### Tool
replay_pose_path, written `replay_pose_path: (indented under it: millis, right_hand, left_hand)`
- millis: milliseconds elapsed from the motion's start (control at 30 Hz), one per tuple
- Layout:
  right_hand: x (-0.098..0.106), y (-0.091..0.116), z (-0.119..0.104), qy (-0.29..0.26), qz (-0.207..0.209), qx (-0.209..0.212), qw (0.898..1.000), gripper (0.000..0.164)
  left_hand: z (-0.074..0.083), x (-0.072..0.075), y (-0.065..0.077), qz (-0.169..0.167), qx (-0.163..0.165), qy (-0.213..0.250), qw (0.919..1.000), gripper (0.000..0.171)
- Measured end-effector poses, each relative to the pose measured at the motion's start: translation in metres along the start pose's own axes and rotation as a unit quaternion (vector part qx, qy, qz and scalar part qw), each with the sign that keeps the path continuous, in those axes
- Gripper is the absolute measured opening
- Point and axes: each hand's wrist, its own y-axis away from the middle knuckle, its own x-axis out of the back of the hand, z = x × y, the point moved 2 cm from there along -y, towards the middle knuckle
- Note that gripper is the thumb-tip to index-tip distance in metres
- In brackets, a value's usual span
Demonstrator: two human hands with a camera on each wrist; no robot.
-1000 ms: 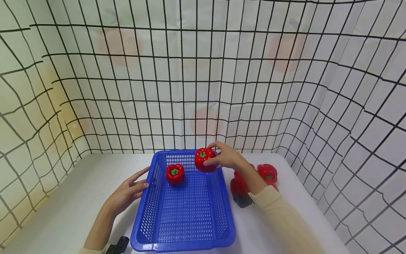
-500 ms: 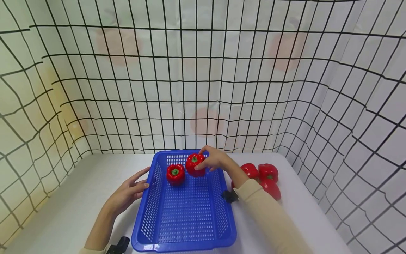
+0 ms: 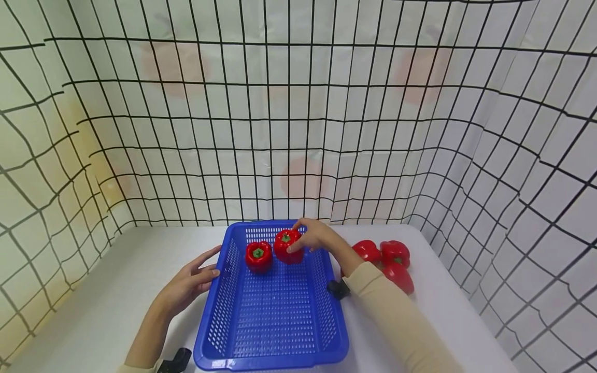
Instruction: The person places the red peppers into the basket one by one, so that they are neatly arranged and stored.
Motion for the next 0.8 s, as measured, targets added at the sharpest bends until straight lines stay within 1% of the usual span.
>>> replay_pose_path:
  millis: [167,233,400,567,800]
  right_hand:
    - [-0.003,-0.002,0.003,0.069,0.01,0.016,0.997,0.064]
    - [-0.004,-0.004,0.004,0.086,0.011,0.019,0.996,0.064]
    - [-0.005,-0.006,0.008,0.084,0.01,0.017,0.996,0.064]
    - [-0.005,-0.007,0.01,0.098,0.015,0.03,0.995,0.063]
    - [-0.01,-0.01,0.015,0.097,0.015,0.038,0.994,0.062]
  left_hand:
    - [0.0,0.001,0.0,-0.007,0.001,0.011,0.9999,0.075]
    - [0.0,0.001,-0.001,-0.007,0.001,0.012,0.9999,0.075]
    - [0.0,0.002,-0.001,-0.005,0.002,0.008,1.0,0.076]
    - [0.0,0.002,-0.001,-0.007,0.003,0.018,0.9998,0.076]
    - [0.001,0.001,0.0,-0.008,0.007,0.024,0.9997,0.075]
